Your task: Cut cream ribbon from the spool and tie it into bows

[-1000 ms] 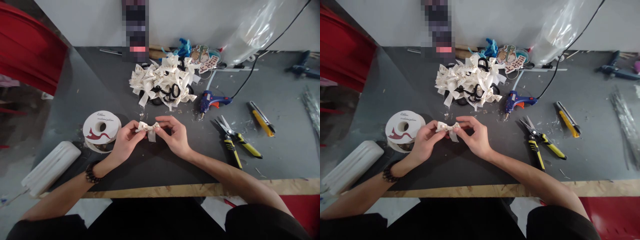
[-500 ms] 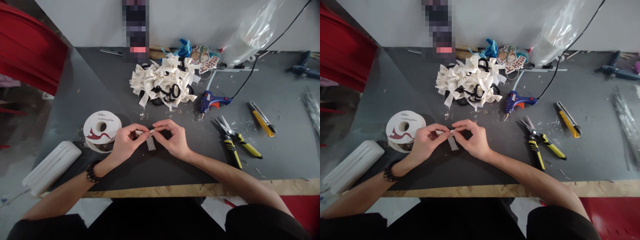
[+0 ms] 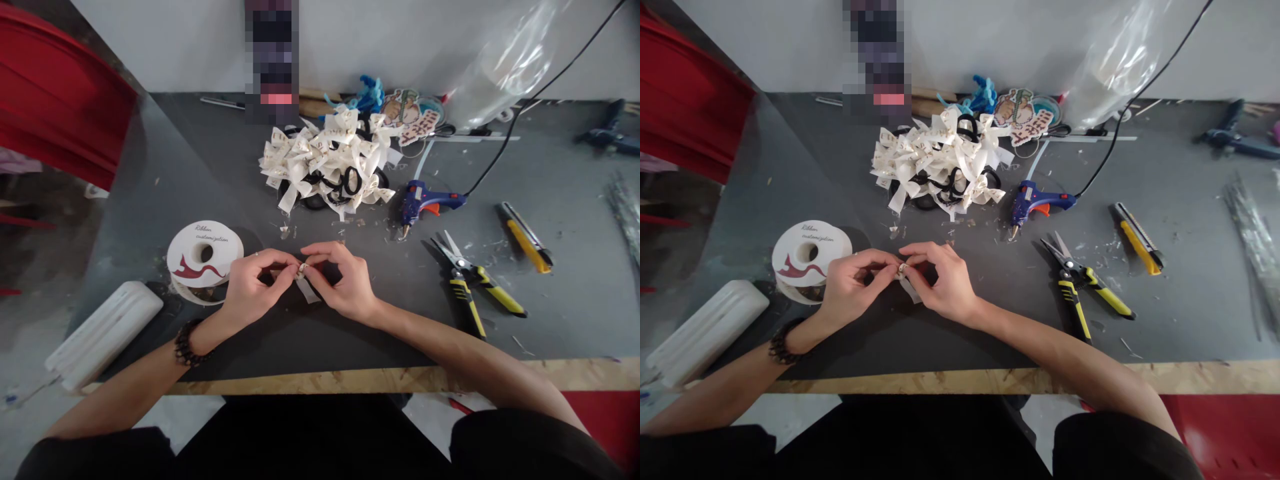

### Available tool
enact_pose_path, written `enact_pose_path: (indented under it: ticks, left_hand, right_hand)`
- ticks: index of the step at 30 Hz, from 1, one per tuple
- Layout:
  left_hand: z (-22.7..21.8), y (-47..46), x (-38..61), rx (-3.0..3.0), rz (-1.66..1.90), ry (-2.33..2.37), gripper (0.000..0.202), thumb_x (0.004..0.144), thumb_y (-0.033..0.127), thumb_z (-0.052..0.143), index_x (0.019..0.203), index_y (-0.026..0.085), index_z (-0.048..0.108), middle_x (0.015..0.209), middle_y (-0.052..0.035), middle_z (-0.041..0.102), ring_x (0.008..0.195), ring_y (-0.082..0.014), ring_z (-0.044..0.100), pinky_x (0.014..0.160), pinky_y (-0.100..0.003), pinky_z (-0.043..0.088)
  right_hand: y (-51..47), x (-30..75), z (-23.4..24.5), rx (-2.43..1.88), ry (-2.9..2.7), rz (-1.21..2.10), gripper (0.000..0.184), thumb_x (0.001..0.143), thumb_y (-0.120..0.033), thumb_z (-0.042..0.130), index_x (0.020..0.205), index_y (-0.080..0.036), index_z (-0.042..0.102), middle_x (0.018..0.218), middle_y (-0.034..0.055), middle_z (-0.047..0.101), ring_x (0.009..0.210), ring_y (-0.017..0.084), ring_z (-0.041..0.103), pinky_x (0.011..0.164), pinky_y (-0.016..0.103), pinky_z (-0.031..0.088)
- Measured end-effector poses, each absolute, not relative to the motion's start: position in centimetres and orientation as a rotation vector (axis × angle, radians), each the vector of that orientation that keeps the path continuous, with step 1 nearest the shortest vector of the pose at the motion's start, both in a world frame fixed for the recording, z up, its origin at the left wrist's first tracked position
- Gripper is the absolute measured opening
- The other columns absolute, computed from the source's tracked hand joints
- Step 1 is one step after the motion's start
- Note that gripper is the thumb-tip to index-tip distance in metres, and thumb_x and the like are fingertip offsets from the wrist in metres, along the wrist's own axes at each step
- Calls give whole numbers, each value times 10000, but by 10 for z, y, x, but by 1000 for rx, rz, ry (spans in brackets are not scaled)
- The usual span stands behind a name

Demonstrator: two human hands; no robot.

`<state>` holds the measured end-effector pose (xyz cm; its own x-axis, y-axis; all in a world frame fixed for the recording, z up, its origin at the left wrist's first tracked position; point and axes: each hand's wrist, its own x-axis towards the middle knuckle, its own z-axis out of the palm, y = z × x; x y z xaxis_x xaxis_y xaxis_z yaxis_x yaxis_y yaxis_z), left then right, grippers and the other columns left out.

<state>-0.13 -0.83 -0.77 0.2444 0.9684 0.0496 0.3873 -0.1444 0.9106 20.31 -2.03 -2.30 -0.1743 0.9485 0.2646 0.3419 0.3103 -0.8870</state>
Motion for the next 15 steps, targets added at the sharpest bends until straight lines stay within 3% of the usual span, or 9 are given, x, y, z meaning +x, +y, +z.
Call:
enact_pose_path:
  ticks: [7, 15]
  left_hand:
    - [-8, -7, -3, 1665, 854, 1291, 150, 919, 339, 776, 950, 196, 811, 905, -52, 814, 749, -166, 744, 686, -261, 602]
    - [-13, -1, -6, 1560, 764, 1241, 204, 993, 349, 673, 967, 187, 793, 885, -41, 781, 732, -141, 685, 657, -226, 541]
  right_hand:
    - [-19, 203, -23, -1201, -1709, 858, 201, 992, -276, 680, 1193, -275, 665, 932, -14, 820, 844, 189, 762, 935, 403, 545]
    - [-16, 203, -25, -1130, -1740, 930, 216, 1007, -202, 631, 1212, -261, 660, 993, 12, 809, 866, 181, 750, 872, 366, 567]
